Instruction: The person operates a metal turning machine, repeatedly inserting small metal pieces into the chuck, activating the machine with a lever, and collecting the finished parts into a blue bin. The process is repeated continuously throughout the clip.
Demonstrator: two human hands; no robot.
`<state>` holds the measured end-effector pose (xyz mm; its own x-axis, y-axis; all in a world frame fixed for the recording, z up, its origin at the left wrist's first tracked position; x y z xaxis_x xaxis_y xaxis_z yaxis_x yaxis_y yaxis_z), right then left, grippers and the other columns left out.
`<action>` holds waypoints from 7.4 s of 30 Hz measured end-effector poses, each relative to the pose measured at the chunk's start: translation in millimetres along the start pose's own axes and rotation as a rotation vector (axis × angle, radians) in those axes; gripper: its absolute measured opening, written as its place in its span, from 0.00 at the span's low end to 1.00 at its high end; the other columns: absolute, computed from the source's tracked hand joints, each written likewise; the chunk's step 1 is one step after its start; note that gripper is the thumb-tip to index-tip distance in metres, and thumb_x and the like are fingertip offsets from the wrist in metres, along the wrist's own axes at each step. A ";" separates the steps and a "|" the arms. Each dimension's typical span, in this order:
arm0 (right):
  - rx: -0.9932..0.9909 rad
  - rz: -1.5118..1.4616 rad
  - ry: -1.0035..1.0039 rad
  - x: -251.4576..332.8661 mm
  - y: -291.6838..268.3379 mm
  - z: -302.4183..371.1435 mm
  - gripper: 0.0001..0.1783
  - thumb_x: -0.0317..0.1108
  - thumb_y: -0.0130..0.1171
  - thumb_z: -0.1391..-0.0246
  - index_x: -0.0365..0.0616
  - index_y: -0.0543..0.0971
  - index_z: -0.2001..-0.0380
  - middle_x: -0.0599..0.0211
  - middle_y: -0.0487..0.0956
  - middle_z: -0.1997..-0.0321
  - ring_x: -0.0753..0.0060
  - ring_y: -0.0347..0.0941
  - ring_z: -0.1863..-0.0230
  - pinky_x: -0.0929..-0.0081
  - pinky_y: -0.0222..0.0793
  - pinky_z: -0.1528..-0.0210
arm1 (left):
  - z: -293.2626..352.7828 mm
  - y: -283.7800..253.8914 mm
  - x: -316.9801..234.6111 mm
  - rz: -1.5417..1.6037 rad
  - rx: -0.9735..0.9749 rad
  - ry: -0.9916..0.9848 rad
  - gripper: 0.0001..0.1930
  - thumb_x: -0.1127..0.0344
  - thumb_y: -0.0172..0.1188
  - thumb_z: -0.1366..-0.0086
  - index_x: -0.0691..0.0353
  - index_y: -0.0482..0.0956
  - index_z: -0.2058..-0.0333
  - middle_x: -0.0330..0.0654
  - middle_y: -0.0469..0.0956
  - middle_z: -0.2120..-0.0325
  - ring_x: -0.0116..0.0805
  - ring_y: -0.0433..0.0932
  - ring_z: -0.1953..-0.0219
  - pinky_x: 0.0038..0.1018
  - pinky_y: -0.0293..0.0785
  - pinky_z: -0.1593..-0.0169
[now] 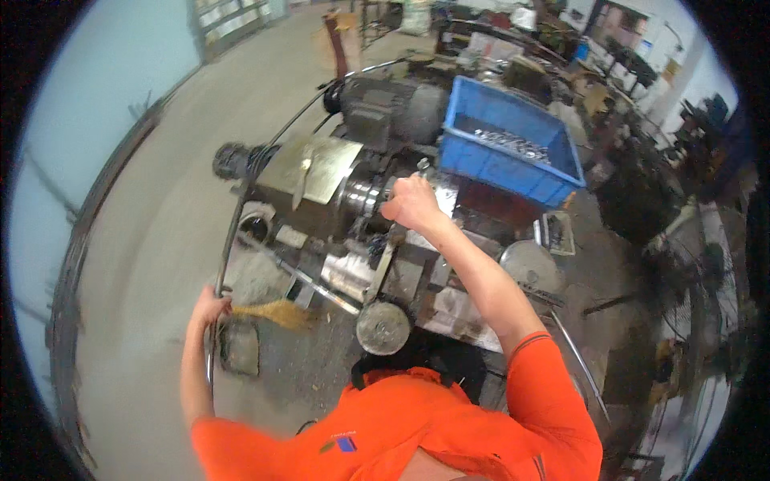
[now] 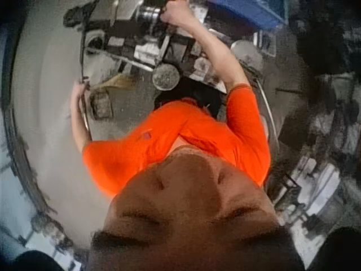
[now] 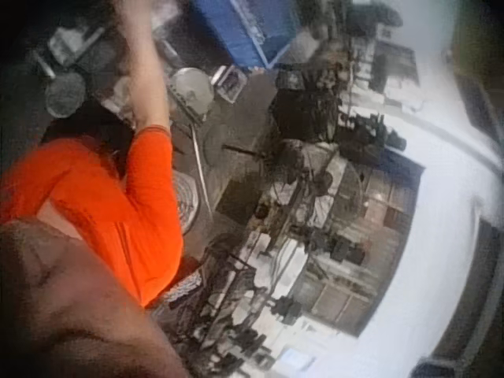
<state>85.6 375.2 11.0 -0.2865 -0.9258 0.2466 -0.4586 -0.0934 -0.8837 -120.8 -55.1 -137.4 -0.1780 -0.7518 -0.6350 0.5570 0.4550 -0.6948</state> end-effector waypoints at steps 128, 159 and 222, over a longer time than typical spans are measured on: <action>0.700 0.352 1.121 -244.7 -83.9 624.1 0.19 0.37 0.57 0.73 0.35 0.77 0.74 0.51 0.71 0.57 0.53 0.67 0.53 0.67 0.64 0.52 | -50.6 10.4 37.3 0.494 -0.009 -0.138 0.27 0.57 0.59 0.46 0.65 0.65 0.50 0.45 0.69 0.71 0.37 0.70 0.66 0.36 0.70 0.59; -0.687 -1.504 0.667 -180.3 -127.4 516.4 0.21 0.37 0.55 0.67 0.25 0.76 0.73 0.48 0.75 0.66 0.57 0.73 0.65 0.62 0.70 0.60 | -30.6 21.1 8.5 0.537 0.012 -0.038 0.26 0.58 0.58 0.45 0.68 0.66 0.52 0.36 0.68 0.78 0.26 0.68 0.75 0.23 0.66 0.69; -0.221 -0.480 0.182 -68.0 -64.0 113.8 0.08 0.30 0.55 0.75 0.45 0.77 0.82 0.55 0.72 0.53 0.55 0.70 0.55 0.71 0.66 0.54 | -61.4 10.5 49.5 0.366 -0.872 0.347 0.13 0.64 0.51 0.44 0.65 0.73 0.62 0.48 0.76 0.70 0.39 0.75 0.66 0.31 0.68 0.59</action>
<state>230.2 402.4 5.6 -0.1336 -0.7184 0.6827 -0.7333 -0.3917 -0.5557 -173.5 -58.2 -196.9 -0.4181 -0.3785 -0.8258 -0.1384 0.9250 -0.3539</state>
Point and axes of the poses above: each hand's wrist, its own z-axis away from the middle knuckle, its own y-axis out of the palm, x = y × z, the point moved 7 cm from there along -z, towards the middle knuckle
